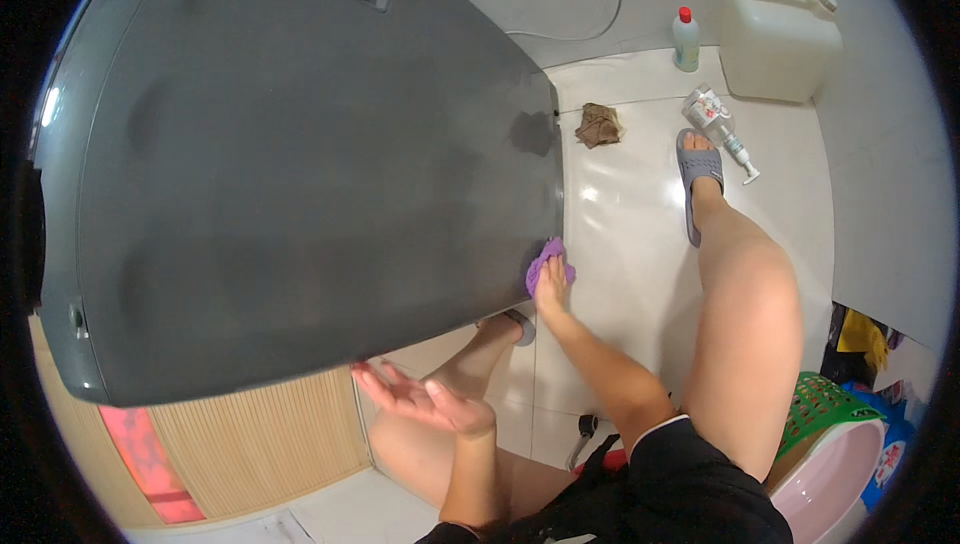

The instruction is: The person wipes the exterior surface of a washing machine with a purple cloth and then cleans the surrounding tile floor and walls.

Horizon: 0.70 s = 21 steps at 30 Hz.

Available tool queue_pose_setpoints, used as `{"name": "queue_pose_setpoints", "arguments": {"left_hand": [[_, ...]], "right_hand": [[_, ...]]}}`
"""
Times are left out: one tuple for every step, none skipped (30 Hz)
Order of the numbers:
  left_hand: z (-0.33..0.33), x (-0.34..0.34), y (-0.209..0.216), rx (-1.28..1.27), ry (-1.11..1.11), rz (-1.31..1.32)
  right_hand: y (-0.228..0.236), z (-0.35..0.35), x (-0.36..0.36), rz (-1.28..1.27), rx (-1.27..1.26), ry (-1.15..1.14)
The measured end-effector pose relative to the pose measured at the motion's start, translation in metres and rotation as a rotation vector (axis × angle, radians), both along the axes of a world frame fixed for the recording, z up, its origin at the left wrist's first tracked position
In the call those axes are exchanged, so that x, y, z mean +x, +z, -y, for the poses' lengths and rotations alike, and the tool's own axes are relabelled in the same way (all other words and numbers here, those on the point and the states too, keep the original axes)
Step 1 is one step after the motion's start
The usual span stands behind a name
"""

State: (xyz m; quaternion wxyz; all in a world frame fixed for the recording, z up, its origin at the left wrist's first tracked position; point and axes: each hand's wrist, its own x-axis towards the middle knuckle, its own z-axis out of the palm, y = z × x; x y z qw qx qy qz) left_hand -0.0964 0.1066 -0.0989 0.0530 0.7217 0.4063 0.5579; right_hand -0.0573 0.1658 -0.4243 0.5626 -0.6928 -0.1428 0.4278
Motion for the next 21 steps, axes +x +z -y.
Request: {"name": "queue_pose_setpoints", "arguments": {"left_hand": [[-0.001,-0.003,0.006,-0.102,-0.021,0.095],[0.000,-0.012,0.010,-0.138,0.006,0.100],[0.003,-0.018,0.017,-0.117,0.024,0.093],[0.005,-0.018,0.025,-0.126,-0.006,0.153],[0.005,-0.026,0.031,-0.113,-0.054,0.220],[0.007,-0.031,0.035,-0.106,-0.047,0.238],[0.009,-0.036,0.038,-0.141,-0.036,0.309],[0.013,-0.035,0.041,-0.175,-0.037,0.387],[0.014,-0.034,0.043,-0.172,-0.048,0.415],[0.014,-0.038,0.045,-0.159,-0.065,0.532],[0.014,-0.039,0.050,-0.144,-0.094,0.655],[0.013,-0.041,0.042,-0.050,-0.055,0.608],[0.011,-0.041,0.044,-0.051,-0.066,0.628],[0.009,-0.046,0.043,-0.045,-0.044,0.691],[0.008,-0.052,0.045,-0.038,-0.023,0.749],[0.010,-0.058,0.046,-0.035,0.004,0.800],[0.010,-0.061,0.043,-0.040,0.025,0.863],[0.009,-0.065,0.040,-0.046,0.047,0.926],[0.008,-0.080,0.039,-0.045,0.055,0.919],[0.010,-0.098,0.042,-0.094,0.003,0.717],[0.013,-0.102,0.035,-0.167,-0.062,0.541]], "right_hand": [[0.026,0.003,-0.021,0.014,0.001,-0.030],[0.062,0.002,-0.040,0.036,0.011,-0.066],[0.105,0.000,-0.056,0.064,0.047,-0.089],[0.143,0.001,-0.063,0.111,0.113,-0.109],[0.188,-0.001,-0.066,0.149,0.210,-0.134],[0.222,0.004,-0.066,0.195,0.322,-0.137],[0.263,0.009,-0.059,0.266,0.432,-0.100],[0.296,0.014,-0.050,0.357,0.570,-0.115],[0.324,0.016,-0.046,0.430,0.647,-0.146],[0.356,0.019,-0.046,0.508,0.666,-0.115],[0.394,0.021,-0.043,0.560,0.777,-0.132],[0.422,0.022,-0.042,0.597,0.916,-0.154],[0.449,0.025,-0.046,0.626,0.958,-0.122],[0.470,0.026,-0.053,0.717,1.003,-0.093],[0.490,0.029,-0.053,0.830,1.028,-0.079],[0.493,0.023,-0.057,0.897,1.024,-0.139],[0.487,0.016,-0.060,0.979,1.010,-0.196],[0.472,0.014,-0.062,1.006,0.995,-0.211],[0.454,0.009,-0.068,1.013,0.994,-0.226],[0.438,0.010,-0.079,0.962,0.925,-0.250],[0.406,0.007,-0.076,0.941,0.905,-0.268]]}}
